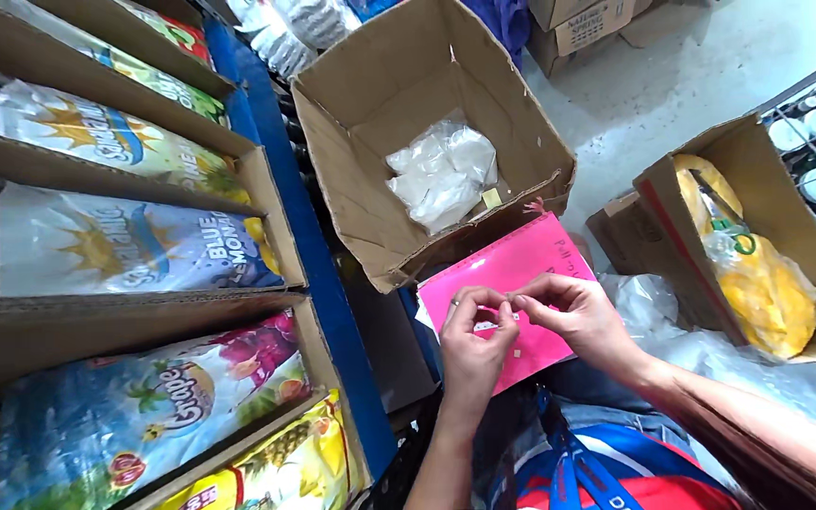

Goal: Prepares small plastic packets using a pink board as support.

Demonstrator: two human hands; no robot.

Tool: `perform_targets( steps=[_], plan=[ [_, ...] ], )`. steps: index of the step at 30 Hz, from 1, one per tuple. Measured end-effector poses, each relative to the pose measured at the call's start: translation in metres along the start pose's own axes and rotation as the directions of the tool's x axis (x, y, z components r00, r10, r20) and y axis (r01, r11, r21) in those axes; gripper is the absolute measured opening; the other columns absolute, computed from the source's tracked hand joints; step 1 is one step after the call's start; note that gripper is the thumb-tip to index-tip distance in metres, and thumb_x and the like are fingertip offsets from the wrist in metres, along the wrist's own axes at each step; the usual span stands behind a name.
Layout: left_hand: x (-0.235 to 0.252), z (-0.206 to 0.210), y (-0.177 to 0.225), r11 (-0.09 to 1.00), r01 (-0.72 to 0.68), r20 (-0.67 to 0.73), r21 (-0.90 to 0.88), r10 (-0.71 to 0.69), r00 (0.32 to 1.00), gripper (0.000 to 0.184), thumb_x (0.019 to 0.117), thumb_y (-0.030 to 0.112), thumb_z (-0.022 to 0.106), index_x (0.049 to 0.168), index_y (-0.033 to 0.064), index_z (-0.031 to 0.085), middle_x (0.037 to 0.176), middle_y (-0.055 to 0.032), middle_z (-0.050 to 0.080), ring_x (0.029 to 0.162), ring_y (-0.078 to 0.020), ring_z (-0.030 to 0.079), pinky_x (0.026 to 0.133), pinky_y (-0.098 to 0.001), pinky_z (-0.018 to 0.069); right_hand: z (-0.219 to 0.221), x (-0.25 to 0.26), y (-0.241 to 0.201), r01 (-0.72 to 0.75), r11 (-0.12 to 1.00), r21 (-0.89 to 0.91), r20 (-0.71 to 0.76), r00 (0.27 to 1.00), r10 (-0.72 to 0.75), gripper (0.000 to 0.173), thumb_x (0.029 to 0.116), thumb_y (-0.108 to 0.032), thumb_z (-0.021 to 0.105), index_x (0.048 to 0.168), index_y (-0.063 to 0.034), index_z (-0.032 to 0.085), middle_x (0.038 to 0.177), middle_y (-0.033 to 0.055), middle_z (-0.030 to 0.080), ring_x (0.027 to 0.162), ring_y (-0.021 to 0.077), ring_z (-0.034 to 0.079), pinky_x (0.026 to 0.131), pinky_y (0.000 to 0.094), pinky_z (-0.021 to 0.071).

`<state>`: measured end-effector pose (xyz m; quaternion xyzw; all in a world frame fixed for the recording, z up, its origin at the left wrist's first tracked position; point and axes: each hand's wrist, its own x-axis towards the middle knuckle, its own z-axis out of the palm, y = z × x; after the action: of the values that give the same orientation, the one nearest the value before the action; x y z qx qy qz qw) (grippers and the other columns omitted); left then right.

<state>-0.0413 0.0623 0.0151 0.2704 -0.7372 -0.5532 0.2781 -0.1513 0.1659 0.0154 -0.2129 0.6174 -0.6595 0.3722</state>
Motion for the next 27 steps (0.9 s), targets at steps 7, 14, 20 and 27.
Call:
perform_targets(
  steps=[7,14,20,27],
  plan=[
    [0.02,-0.016,-0.012,0.913,0.177,0.046,-0.367,-0.172,0.984,0.008,0.0938,0.008,0.061,0.093,0.0127,0.068,0.091,0.0102,0.068,0.079,0.0,0.066,0.071,-0.0198,0.0582,-0.003,0.029,-0.005,0.026,0.999,-0.03,-0.008,1.0,-0.027,0.008,0.0969,-0.006,0.062,0.099,-0.0038,0.069,0.089,-0.0061,0.071,0.074,-0.004,0.063,0.069,0.0136,0.0531],
    [0.098,-0.061,-0.04,0.982,0.184,-0.179,-0.045,-0.189,0.965,0.01,0.0972,0.004,0.054,0.101,0.0017,0.063,0.086,0.0052,0.067,0.076,-0.0022,0.067,0.075,-0.0236,0.0586,-0.045,0.147,0.005,0.364,0.588,-0.722,0.125,0.905,-0.407,0.016,0.0957,-0.008,0.065,0.103,0.0054,0.07,0.097,0.0185,0.068,0.079,0.0264,0.067,0.072,0.0432,0.0586],
    [0.157,-0.072,-0.098,0.817,0.459,-0.215,0.349,-0.406,0.888,0.025,0.0993,0.011,0.061,0.116,-0.0062,0.065,0.108,-0.0185,0.068,0.091,-0.0208,0.069,0.084,-0.0381,0.0571,-0.035,0.237,0.01,0.127,0.179,-0.976,0.161,0.969,0.187,0.013,0.096,0.001,0.061,0.104,0.0106,0.067,0.111,0.0314,0.065,0.103,0.0511,0.066,0.081,0.0669,0.0525],
    [0.139,-0.058,-0.108,0.75,0.543,-0.172,0.377,-0.52,0.837,0.022,0.0987,0.01,0.062,0.114,-0.0056,0.066,0.096,-0.0153,0.072,0.079,-0.0208,0.07,0.077,-0.0391,0.0581,0.001,0.349,0.044,0.149,0.017,-0.989,0.142,0.897,0.418,0.042,0.0949,-0.002,0.065,0.135,0.0053,0.055,0.133,0.0305,0.058,0.119,0.0499,0.06,0.092,0.0661,0.0493]
  ],
)
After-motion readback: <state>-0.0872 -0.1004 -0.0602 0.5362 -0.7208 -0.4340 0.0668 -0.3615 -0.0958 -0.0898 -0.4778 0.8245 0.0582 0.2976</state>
